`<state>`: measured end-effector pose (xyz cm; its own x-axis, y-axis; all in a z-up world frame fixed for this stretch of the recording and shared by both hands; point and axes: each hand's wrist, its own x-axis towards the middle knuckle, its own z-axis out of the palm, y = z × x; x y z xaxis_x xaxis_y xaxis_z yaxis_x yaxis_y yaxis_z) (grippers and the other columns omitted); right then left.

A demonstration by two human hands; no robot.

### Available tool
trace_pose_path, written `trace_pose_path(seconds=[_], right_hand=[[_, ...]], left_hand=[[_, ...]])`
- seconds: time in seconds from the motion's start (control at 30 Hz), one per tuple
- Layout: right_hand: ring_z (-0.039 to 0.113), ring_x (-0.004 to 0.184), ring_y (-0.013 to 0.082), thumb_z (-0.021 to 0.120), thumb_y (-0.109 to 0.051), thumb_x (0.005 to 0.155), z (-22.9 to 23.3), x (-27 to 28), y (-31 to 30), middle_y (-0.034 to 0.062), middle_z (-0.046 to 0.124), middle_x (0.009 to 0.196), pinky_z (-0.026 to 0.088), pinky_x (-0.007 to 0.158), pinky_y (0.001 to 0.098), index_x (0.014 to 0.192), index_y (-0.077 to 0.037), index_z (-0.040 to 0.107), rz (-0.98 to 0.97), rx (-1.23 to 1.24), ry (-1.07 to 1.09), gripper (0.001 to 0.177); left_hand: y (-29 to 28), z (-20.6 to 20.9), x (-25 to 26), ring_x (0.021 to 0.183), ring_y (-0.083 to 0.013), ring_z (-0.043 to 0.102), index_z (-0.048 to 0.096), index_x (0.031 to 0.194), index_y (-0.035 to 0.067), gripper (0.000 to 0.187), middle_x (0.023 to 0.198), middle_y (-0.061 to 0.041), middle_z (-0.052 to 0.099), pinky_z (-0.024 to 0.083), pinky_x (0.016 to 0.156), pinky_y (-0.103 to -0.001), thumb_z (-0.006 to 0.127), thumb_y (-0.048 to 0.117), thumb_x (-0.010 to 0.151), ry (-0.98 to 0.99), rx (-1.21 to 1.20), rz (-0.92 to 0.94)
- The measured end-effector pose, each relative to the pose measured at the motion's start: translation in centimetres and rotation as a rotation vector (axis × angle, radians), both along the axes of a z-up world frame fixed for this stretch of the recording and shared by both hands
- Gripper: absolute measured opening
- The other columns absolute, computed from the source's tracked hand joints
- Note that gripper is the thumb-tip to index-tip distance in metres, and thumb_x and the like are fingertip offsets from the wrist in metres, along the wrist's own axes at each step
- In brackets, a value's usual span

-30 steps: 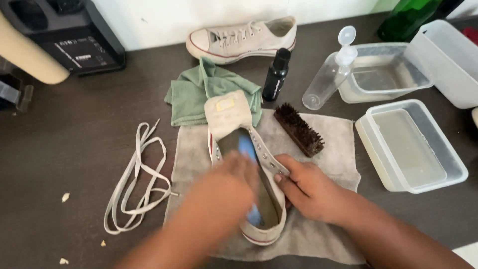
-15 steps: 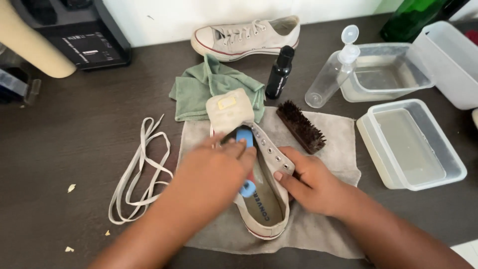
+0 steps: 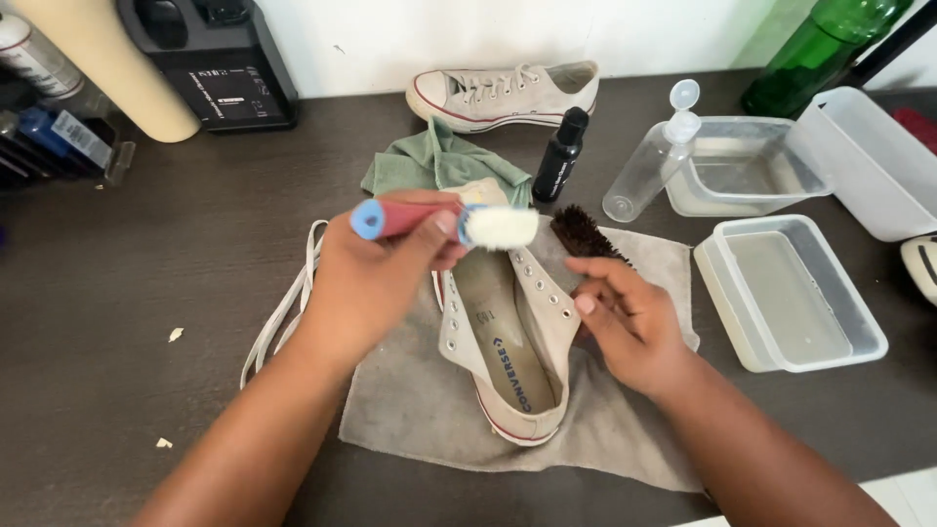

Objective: Scrubbing the interior of a white canvas shoe using a small brush and cleaning solution

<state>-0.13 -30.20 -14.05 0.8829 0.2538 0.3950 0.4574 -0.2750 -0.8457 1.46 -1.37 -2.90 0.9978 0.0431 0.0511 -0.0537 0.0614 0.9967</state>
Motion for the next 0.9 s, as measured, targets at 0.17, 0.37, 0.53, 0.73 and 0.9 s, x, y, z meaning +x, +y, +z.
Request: trace_pose_path(seconds=[0.17,0.37,0.53,0.73,0.9], right_hand=[[0.066,0.068,0.0136,0.063,-0.007,0.102,0.8,-0.1,0.4,0.0074,0.069,0.083,0.057,0.065,0.0276,0.136,0.005,0.062,-0.016,0.075,-0.080,0.036],[0.067,0.064,0.0169,0.070,0.000,0.095,1.4,0.0,1.2,0.0115,0.074,0.079,0.059,0.066,0.0336,0.127,0.007,0.070,-0.121,0.001,-0.172,0.033],[0.070,0.068,0.0193,0.070,0.000,0.096,3.1,-0.9,1.5,0.0130,0.075,0.082,0.060,0.070,0.0364,0.124,0.007,0.072,-0.165,-0.032,-0.216,0.029],[0.072,0.105,0.0303,0.049,-0.039,0.107,8.8,-3.7,4.0,0.0129,0.078,0.116,0.048,0.106,0.0470,0.137,0.002,0.059,-0.016,-0.360,-0.486,0.052],[0.068,0.109,0.0196,0.043,-0.033,0.108,10.2,-6.6,6.5,0.0213,0.057,0.154,0.060,0.060,0.0259,0.165,-0.002,0.018,0.187,0.081,0.130,0.069]], left_hand=[[-0.4,-1.5,-0.7,0.092,-0.0333,0.082,0.068,0.126,-0.002,0.031,0.112,-0.025,0.078,0.069,0.081,-0.038,0.063,0.002,0.096,0.276,-0.322,0.091],[0.0,-4.7,-2.2,0.084,-0.0305,0.080,0.067,0.126,-0.008,0.032,0.101,-0.028,0.074,0.067,0.073,-0.035,0.060,-0.001,0.096,0.234,-0.432,0.082],[-0.9,-5.9,-3.7,0.078,-0.0261,0.078,0.066,0.124,-0.011,0.030,0.093,-0.030,0.074,0.062,0.065,-0.027,0.063,-0.005,0.095,0.190,-0.527,0.089],[-4.6,-5.0,-6.4,0.096,-0.0383,0.080,0.067,0.117,-0.004,0.021,0.109,-0.039,0.078,0.067,0.079,-0.036,0.065,-0.007,0.095,0.202,-0.760,-0.089],[-7.7,-4.0,-8.3,0.078,-0.0200,0.070,0.066,0.116,0.004,0.017,0.115,-0.014,0.068,0.067,0.057,-0.031,0.063,0.014,0.103,-0.085,-0.444,-0.188]])
